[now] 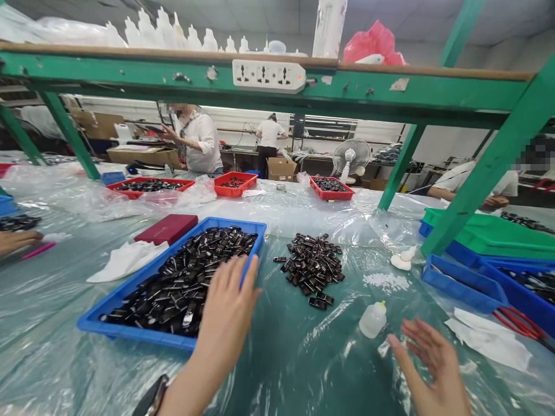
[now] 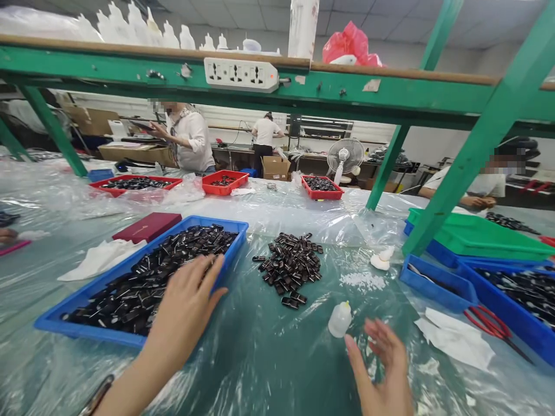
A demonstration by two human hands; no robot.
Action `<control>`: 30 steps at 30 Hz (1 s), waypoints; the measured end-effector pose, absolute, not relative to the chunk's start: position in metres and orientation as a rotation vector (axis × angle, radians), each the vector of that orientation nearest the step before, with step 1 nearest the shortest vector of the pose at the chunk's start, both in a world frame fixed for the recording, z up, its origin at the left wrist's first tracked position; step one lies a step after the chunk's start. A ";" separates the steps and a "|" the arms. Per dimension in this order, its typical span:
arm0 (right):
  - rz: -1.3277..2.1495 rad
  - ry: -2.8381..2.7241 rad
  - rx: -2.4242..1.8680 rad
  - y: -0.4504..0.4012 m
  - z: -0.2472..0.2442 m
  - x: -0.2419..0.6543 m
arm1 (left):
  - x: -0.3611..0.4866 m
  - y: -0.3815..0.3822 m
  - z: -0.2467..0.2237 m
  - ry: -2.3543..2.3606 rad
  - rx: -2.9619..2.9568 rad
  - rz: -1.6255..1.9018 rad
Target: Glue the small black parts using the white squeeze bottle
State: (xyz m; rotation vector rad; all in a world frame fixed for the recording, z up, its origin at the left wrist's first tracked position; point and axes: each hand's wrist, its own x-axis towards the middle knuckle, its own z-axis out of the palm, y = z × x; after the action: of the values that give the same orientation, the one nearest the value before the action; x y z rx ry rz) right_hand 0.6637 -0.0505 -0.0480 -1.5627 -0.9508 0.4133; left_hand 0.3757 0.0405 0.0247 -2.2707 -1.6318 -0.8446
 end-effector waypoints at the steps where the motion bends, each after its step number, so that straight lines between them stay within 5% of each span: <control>1: 0.441 -1.012 -1.559 -0.038 -0.052 0.670 | 0.385 0.040 0.020 -1.668 -2.413 -0.717; 12: 0.704 -1.171 -1.576 -0.021 -0.082 0.686 | 0.493 0.067 -0.016 -1.863 -2.689 -0.404; 30: 0.966 -0.864 -1.723 -0.030 -0.082 0.693 | 0.428 0.046 -0.017 -2.025 -3.145 -1.047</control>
State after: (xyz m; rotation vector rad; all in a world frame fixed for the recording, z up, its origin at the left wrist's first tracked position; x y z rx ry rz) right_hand 0.6935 -0.0299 -0.0816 -1.7233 -0.8644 0.9663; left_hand 0.4284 0.0456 -0.0172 -3.1454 -2.0253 -1.0472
